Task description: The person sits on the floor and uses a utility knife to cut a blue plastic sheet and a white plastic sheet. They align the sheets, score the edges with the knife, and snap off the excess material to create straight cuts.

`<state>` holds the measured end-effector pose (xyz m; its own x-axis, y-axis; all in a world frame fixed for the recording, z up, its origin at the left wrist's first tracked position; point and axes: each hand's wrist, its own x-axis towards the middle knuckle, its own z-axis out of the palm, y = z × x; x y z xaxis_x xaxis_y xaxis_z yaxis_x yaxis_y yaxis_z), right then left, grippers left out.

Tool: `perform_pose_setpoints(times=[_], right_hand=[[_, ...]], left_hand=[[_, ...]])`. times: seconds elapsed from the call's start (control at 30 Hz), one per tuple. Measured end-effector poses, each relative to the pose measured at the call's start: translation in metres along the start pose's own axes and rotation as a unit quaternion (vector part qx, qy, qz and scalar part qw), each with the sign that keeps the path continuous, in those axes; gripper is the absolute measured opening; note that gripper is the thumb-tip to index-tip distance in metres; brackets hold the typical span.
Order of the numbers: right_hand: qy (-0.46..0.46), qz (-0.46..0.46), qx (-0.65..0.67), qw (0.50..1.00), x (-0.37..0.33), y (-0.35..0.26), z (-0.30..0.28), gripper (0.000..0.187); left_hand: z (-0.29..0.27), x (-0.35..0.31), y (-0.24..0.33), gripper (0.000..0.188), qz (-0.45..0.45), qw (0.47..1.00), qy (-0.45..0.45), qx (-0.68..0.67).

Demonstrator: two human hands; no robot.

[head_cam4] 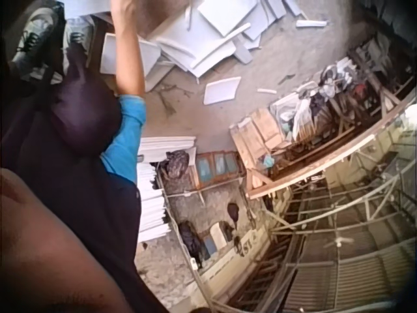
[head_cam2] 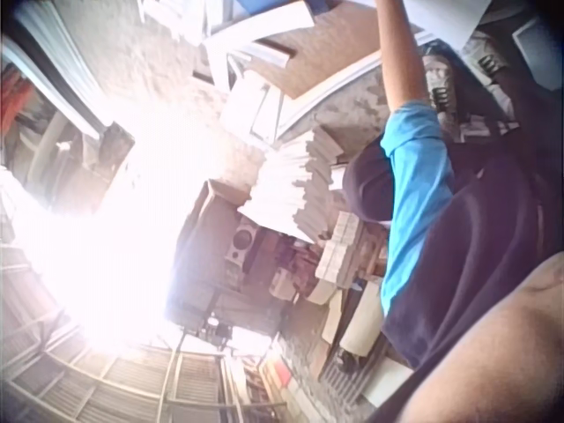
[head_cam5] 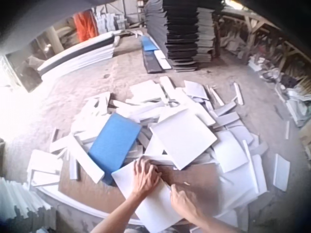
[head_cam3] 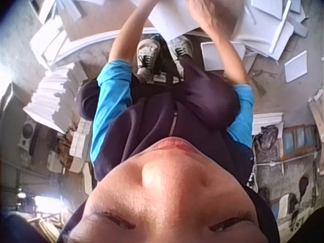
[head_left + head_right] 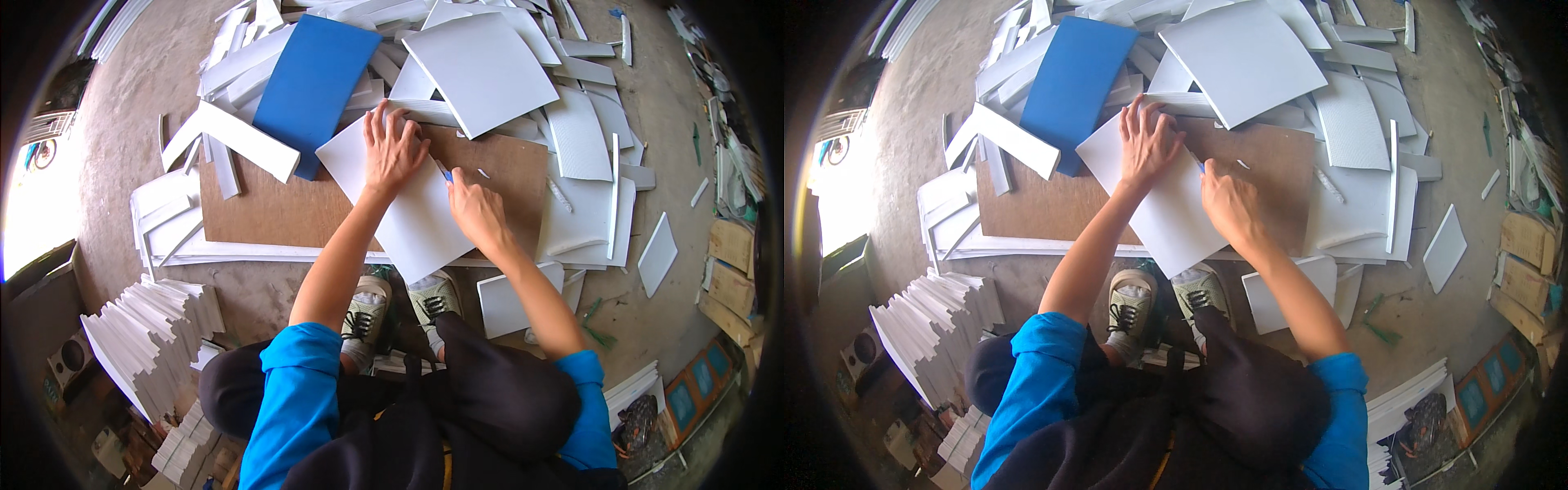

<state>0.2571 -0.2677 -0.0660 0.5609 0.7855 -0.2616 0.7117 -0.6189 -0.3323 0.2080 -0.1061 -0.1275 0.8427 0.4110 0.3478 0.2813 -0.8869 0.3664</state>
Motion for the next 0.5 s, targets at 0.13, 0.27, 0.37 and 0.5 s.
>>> perform_pose_setpoints(times=[0.13,0.27,0.37,0.5], right_hand=[[-0.017,-0.001,0.002,1.0,0.003,0.002,0.004,0.032],[-0.026,0.004,-0.009,1.0,0.005,-0.001,0.001,0.029],[-0.031,0.008,-0.003,0.999,0.006,-0.003,-0.001,0.026],[-0.052,0.0,0.006,0.999,0.014,-0.006,-0.005,0.023]], left_hand=[[0.0,0.001,0.001,0.026,-0.005,1.0,-0.002,0.004],[0.0,0.001,0.0,0.025,-0.008,1.0,-0.001,0.004],[0.0,0.001,0.001,0.025,-0.008,1.0,0.0,0.002],[0.0,0.001,0.0,0.025,-0.008,1.0,0.004,0.003]])
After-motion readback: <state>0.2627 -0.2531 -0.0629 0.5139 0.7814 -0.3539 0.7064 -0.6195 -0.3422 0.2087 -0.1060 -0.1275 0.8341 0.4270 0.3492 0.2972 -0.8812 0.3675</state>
